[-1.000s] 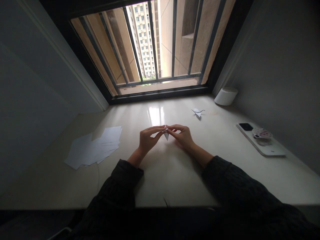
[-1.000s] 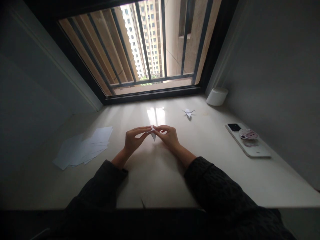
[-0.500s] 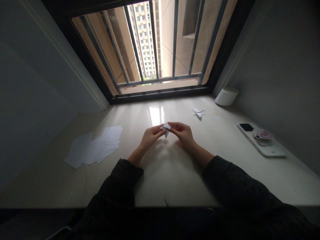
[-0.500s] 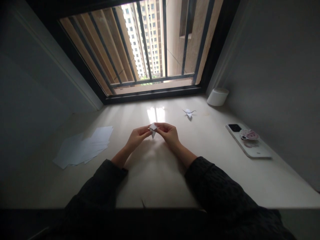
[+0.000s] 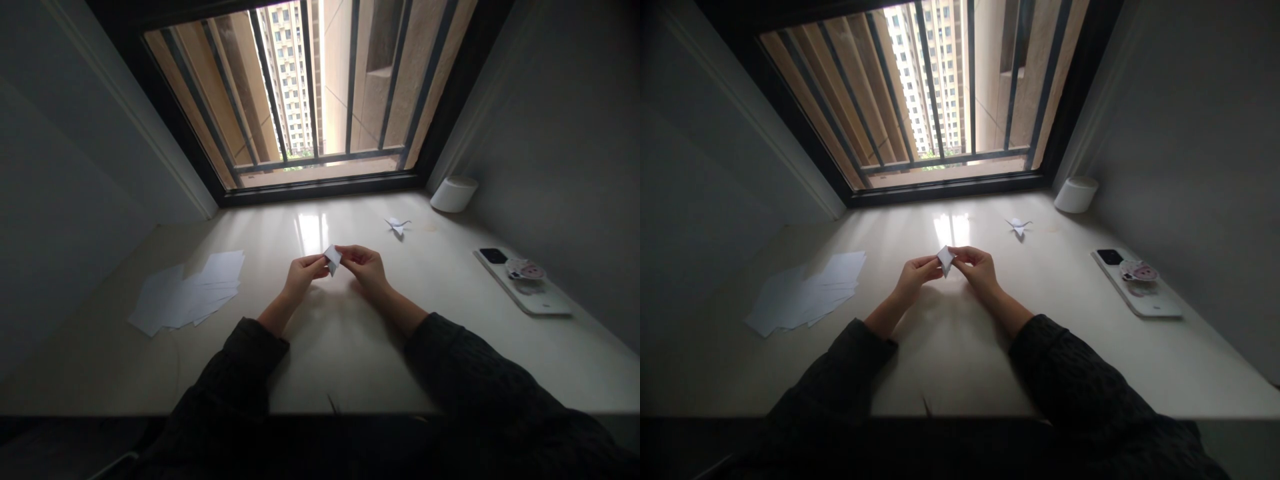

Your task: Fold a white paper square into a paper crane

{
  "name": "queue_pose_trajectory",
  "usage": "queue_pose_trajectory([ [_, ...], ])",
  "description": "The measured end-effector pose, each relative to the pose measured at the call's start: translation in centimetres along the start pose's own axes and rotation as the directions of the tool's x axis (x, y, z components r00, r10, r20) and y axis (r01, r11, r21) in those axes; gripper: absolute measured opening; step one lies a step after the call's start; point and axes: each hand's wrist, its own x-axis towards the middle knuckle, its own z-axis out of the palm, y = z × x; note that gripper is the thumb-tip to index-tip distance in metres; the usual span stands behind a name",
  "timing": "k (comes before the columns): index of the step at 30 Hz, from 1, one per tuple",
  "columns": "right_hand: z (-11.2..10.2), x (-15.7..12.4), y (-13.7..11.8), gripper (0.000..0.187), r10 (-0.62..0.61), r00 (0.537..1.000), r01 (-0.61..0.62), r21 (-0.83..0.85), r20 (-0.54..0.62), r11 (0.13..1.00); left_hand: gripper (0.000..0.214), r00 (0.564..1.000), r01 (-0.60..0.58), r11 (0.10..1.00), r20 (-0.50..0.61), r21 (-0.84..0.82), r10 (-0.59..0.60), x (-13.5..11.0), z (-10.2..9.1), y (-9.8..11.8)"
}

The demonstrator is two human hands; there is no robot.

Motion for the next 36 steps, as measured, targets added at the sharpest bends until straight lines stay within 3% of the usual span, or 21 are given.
queue_pose_trajectory([
  [5,-0.1,0.0,-0.6,0.027,-0.072,0.997,0.075,-0.08,0.039,0.994,0.039,0.999,-0.028,1.0,-0.025,0.007,0.028,-0.1,0.1,0.3],
  [10,-0.3,0.0,-0.9,0.022,-0.14,0.978,0.159,-0.122,0.155,0.98,0.036,0.998,-0.068,0.997,0.004,0.022,0.068,0.0,-0.1,0.2],
  [27,-0.6,0.2,0.1,0.028,-0.077,0.953,0.109,-0.096,0.292,0.989,0.034,0.977,-0.212,0.967,0.043,0.143,0.208,0.0,-0.1,0.2],
  [32,-0.5,0.3,0.3,0.028,-0.059,0.951,0.072,-0.032,0.303,0.997,0.032,0.969,-0.249,0.956,0.041,0.158,0.245,0.1,-0.1,0.0],
  [36,-0.4,0.2,0.0,0.026,-0.042,0.967,0.044,-0.002,0.25,0.999,0.033,0.979,-0.202,0.976,0.046,0.079,0.199,0.0,0.0,0.1],
])
